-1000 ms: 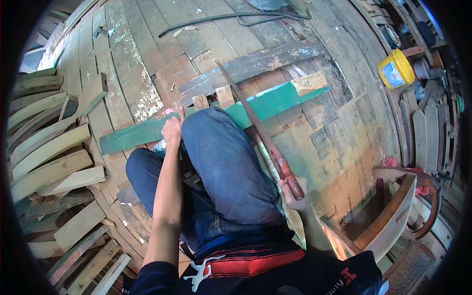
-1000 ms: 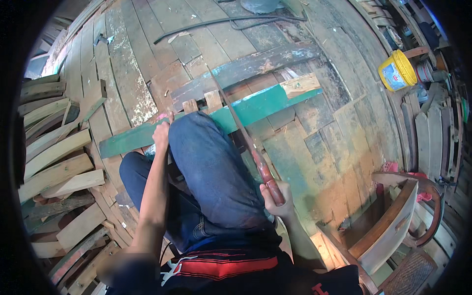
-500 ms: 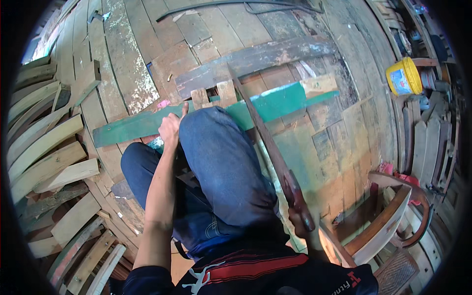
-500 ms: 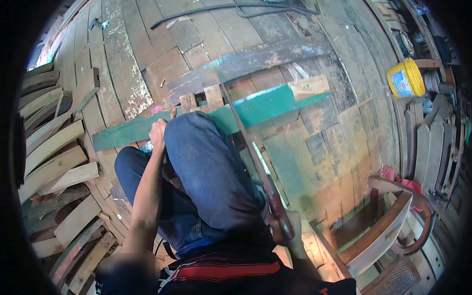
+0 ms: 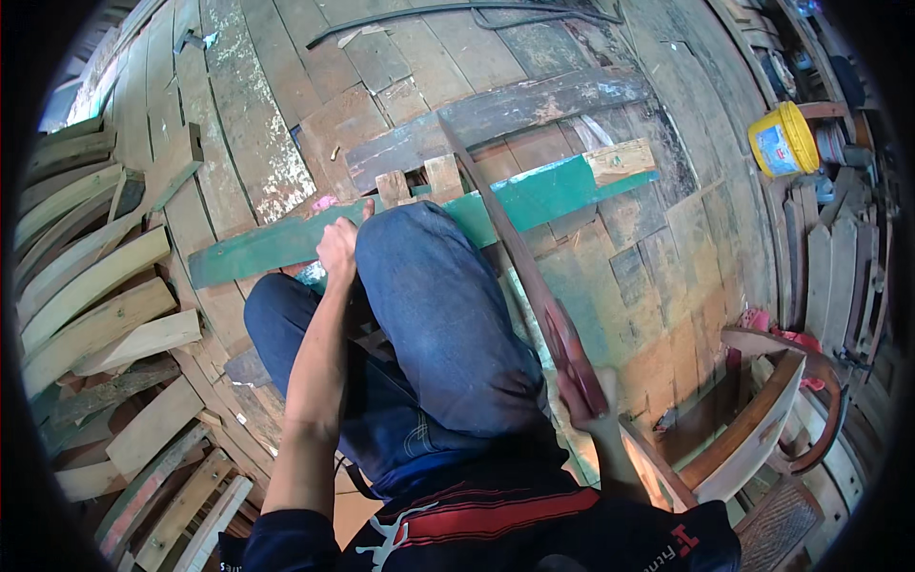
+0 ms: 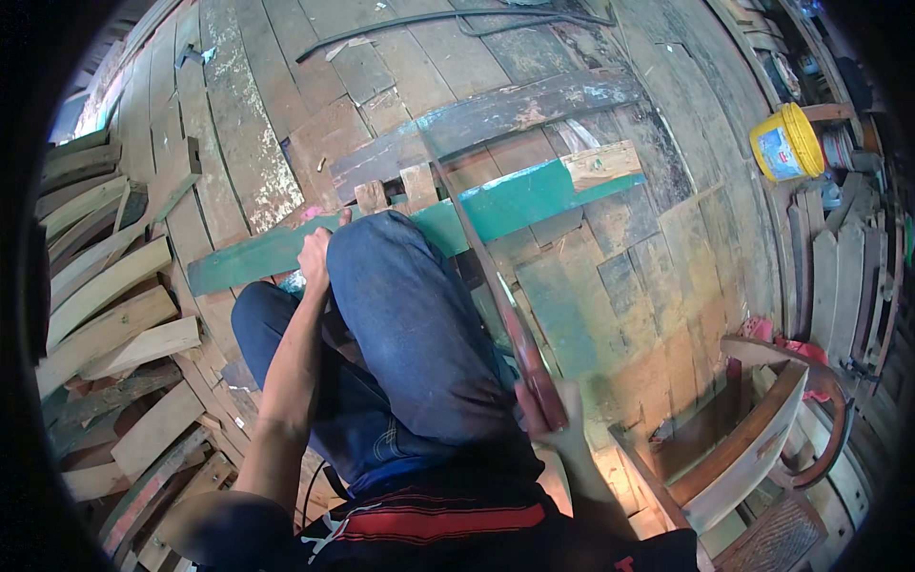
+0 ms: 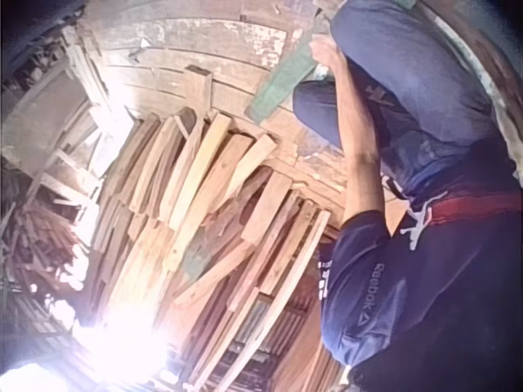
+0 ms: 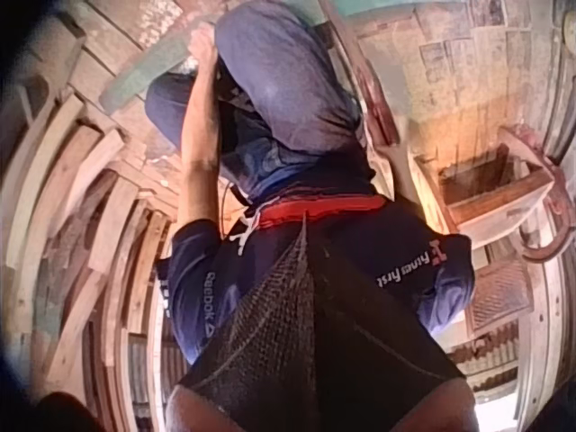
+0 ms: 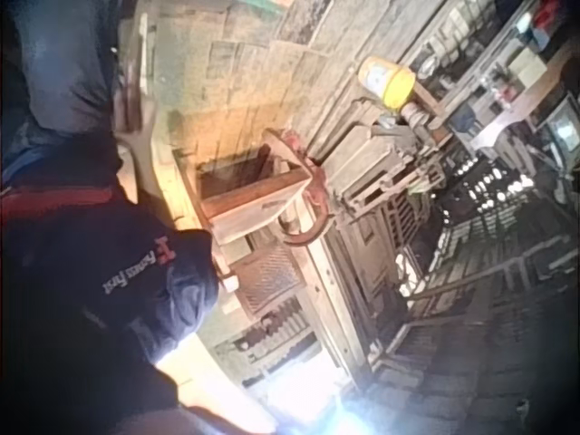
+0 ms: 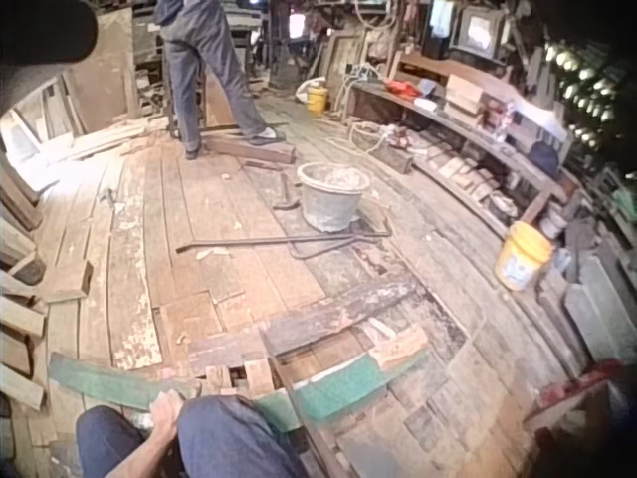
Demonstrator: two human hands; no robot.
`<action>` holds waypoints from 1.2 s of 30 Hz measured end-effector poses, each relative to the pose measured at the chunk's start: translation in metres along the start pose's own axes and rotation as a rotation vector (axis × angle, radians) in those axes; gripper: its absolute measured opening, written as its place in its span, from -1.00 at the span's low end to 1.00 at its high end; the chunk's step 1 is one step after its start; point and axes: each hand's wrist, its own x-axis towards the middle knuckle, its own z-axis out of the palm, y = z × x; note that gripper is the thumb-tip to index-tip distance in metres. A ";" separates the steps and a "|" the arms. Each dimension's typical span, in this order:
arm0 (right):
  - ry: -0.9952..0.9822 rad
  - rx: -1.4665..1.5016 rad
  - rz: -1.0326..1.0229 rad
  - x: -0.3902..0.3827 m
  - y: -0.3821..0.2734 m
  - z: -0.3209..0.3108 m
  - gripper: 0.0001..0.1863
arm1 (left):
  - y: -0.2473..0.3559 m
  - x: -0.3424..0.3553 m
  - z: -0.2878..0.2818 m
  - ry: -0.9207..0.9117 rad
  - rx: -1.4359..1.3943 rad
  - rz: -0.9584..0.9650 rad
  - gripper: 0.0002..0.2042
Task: Use a handsaw to cut through a piece of lumber.
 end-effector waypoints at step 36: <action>0.005 -0.230 -0.434 0.029 0.029 0.040 -0.62 | -0.015 0.017 0.011 0.035 0.010 0.043 -0.17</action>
